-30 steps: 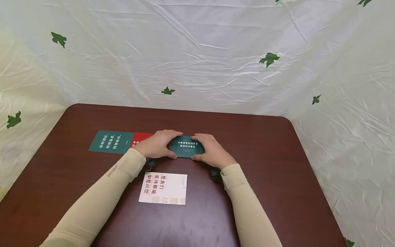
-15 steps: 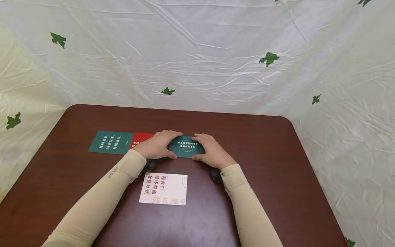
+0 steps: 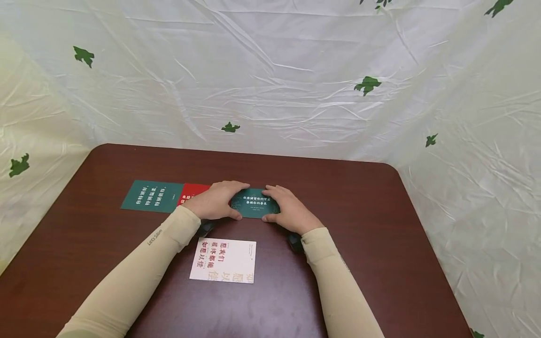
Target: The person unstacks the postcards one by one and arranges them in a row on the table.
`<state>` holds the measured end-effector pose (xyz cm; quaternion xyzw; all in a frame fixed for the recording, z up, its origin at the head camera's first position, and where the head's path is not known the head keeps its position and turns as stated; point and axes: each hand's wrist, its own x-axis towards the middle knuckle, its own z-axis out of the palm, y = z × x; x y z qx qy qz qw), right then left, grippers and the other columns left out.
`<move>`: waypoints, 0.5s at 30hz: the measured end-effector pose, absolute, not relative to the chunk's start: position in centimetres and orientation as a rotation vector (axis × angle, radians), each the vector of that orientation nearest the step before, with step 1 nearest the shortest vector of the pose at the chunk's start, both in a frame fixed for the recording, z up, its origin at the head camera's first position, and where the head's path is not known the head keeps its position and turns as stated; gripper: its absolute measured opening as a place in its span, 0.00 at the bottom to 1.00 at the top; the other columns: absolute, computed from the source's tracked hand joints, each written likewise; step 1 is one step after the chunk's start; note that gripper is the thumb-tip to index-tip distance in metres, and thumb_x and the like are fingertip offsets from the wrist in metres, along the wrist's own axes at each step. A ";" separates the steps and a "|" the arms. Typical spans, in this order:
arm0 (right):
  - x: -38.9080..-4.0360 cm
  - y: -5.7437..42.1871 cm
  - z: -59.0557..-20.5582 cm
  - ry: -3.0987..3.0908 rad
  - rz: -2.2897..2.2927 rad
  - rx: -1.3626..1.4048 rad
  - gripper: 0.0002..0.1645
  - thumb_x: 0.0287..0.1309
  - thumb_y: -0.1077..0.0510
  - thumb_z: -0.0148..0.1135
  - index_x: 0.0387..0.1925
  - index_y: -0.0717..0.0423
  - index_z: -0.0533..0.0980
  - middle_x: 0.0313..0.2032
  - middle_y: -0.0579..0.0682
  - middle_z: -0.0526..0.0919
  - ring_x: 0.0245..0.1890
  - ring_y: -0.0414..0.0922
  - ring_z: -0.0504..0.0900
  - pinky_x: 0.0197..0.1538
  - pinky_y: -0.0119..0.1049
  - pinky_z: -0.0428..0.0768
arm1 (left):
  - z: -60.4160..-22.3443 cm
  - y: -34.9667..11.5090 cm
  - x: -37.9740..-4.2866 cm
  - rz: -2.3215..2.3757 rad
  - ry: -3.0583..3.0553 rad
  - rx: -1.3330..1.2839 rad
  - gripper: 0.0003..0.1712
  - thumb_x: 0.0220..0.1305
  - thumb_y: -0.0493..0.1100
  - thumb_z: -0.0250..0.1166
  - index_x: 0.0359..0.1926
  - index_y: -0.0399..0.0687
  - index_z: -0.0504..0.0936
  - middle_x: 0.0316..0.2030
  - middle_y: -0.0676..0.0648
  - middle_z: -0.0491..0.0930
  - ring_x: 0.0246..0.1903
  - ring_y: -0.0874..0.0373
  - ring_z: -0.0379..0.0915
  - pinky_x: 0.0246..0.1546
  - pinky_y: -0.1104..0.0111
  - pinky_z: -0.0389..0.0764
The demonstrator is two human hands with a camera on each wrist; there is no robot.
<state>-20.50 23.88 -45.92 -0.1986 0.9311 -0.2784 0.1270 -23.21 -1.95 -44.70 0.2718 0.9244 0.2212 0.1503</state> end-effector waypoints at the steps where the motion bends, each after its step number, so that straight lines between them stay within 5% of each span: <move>1: -20.5 23.9 -45.9 2.710 -0.809 -0.576 0.47 0.65 0.49 0.77 0.81 0.52 0.68 0.84 0.52 0.62 0.86 0.57 0.55 0.83 0.59 0.63 | -44.7 -2.0 -23.2 0.637 2.655 0.786 0.55 0.60 0.53 0.82 0.82 0.45 0.66 0.78 0.43 0.71 0.77 0.44 0.66 0.81 0.46 0.62; 9: -20.0 23.3 -45.2 2.720 -0.881 -0.606 0.53 0.62 0.45 0.80 0.82 0.51 0.65 0.87 0.50 0.54 0.88 0.58 0.46 0.84 0.62 0.60 | -43.9 -2.8 -22.6 0.653 2.699 0.832 0.58 0.59 0.56 0.82 0.83 0.43 0.64 0.80 0.42 0.68 0.81 0.44 0.60 0.83 0.46 0.56; 15: -16.7 22.1 -43.1 2.782 -0.814 -0.676 0.57 0.61 0.39 0.80 0.82 0.53 0.64 0.82 0.53 0.65 0.83 0.57 0.63 0.81 0.59 0.67 | -42.5 -4.0 -20.0 0.724 2.709 0.878 0.60 0.57 0.60 0.82 0.83 0.45 0.63 0.80 0.43 0.67 0.82 0.42 0.57 0.84 0.43 0.55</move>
